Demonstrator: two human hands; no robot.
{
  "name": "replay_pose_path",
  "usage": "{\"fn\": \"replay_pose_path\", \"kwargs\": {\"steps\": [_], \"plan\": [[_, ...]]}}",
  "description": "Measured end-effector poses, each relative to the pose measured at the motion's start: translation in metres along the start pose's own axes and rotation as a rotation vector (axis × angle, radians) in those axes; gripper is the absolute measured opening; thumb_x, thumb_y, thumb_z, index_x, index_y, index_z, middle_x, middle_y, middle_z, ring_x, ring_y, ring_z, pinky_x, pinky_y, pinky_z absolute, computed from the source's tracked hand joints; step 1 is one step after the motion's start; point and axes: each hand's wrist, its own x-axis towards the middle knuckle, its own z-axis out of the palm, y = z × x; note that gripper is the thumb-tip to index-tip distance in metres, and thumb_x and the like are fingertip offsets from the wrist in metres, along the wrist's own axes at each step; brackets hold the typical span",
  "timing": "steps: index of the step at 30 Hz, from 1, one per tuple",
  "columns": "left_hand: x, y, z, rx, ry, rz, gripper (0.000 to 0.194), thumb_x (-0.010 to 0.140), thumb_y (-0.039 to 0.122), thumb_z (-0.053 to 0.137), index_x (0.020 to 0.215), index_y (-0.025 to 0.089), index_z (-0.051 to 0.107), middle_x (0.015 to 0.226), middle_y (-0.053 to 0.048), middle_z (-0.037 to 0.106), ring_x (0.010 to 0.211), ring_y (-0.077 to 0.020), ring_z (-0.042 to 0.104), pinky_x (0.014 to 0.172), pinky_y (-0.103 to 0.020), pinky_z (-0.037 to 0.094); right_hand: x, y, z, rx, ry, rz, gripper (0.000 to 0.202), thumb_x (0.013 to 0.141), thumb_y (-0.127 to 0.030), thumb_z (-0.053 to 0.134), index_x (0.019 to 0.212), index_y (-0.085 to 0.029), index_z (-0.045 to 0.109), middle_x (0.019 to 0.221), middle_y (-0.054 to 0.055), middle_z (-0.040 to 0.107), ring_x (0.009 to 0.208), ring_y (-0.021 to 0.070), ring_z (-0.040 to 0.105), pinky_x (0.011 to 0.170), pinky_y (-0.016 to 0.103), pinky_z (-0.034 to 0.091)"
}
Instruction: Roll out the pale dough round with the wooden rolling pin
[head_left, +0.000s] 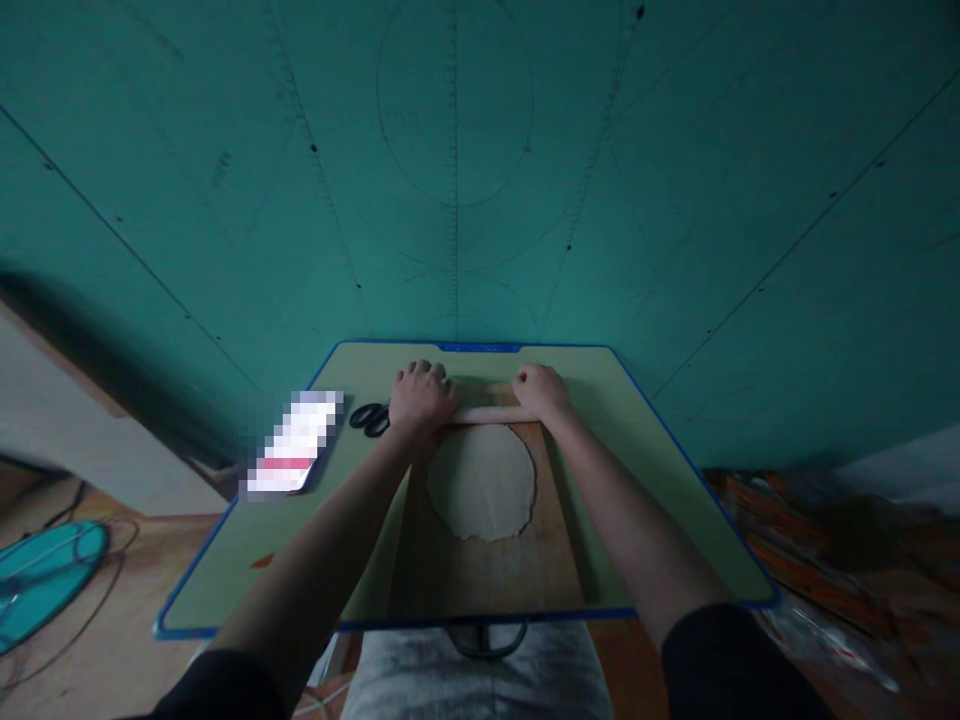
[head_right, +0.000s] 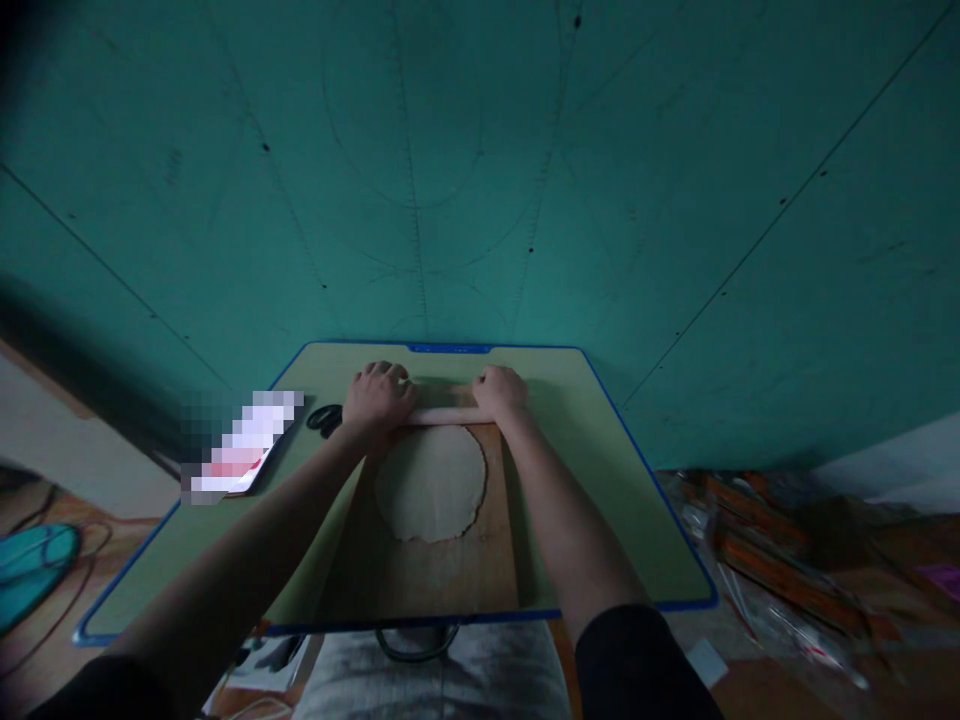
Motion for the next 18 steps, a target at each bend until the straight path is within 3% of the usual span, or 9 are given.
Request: {"fn": "replay_pose_path", "kwargs": {"steps": [18], "plan": [[0.018, -0.001, 0.001, -0.003, -0.025, -0.039, 0.038, 0.090, 0.028, 0.038, 0.109, 0.017, 0.070, 0.113, -0.015, 0.068, 0.109, -0.0287, 0.060, 0.090, -0.039, 0.050, 0.014, -0.002, 0.001, 0.007, 0.036, 0.066, 0.032, 0.091, -0.029, 0.046, 0.102, -0.021, 0.075, 0.108, 0.013, 0.074, 0.097, 0.0247, 0.069, 0.078, 0.032, 0.050]]}}
